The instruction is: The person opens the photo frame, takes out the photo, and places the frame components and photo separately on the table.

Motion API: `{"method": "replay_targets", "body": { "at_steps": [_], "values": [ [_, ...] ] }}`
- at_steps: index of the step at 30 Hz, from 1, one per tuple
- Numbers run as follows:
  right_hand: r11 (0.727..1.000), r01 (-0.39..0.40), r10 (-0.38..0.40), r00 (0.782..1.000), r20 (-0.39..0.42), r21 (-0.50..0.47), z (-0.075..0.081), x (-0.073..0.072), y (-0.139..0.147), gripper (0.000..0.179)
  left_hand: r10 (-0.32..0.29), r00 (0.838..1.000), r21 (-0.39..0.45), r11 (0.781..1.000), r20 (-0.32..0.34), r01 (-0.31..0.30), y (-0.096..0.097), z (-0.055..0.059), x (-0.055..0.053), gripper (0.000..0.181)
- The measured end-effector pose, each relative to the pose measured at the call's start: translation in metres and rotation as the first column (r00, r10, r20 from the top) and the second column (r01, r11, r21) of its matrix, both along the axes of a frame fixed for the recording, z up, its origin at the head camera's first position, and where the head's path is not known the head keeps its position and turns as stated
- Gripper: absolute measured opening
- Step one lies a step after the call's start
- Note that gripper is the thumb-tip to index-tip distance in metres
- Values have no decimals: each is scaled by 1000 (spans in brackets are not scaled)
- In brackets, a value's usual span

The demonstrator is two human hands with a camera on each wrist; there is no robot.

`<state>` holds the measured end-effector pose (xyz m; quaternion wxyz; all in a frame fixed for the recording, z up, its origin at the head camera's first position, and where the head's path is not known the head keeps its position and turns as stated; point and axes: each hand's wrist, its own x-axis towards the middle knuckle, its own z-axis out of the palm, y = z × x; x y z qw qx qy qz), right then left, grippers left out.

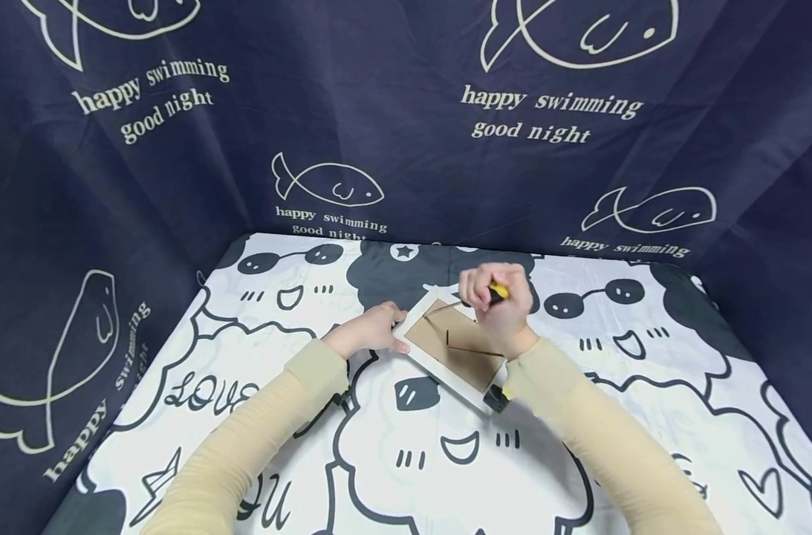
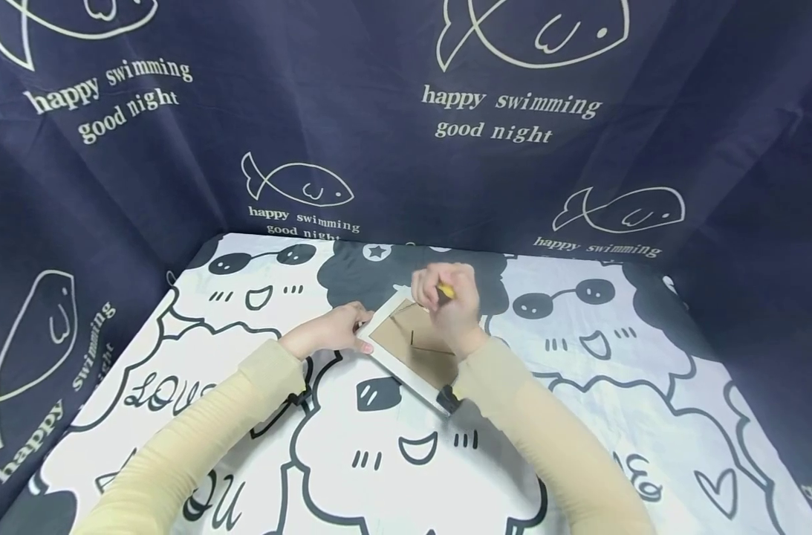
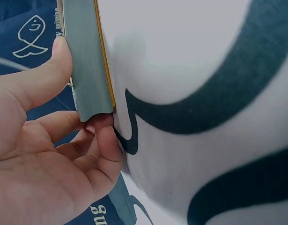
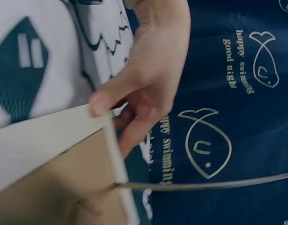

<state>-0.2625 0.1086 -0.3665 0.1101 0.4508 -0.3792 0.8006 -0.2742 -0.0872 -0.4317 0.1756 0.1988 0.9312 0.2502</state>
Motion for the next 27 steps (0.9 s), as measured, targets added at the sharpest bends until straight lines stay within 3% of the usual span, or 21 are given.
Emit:
{"method": "replay_targets", "body": {
  "at_steps": [4, 8, 15, 27],
  "values": [
    [995, 29, -38, 994, 98, 98, 16, -12, -17, 40, 3, 1000, 1, 1000, 3, -3, 1, 0, -1, 77],
    [983, 66, -104, 969, 224, 171, 30, -25, -33, 39, 14, 1000, 1, 1000, 10, -14, 0, -2, -2, 78],
    [969, 95, -189, 877, 441, 227, 47, -53, -53, 43, 23, 1000, -16, 1000, 10, -23, -1, -1, -3, 78],
    [934, 157, -327, 735, 594, 319, 53, -96, -76, 45, 38, 999, -13, 999, 5, -38, 3, 0, -2, 76]
  ]
}}
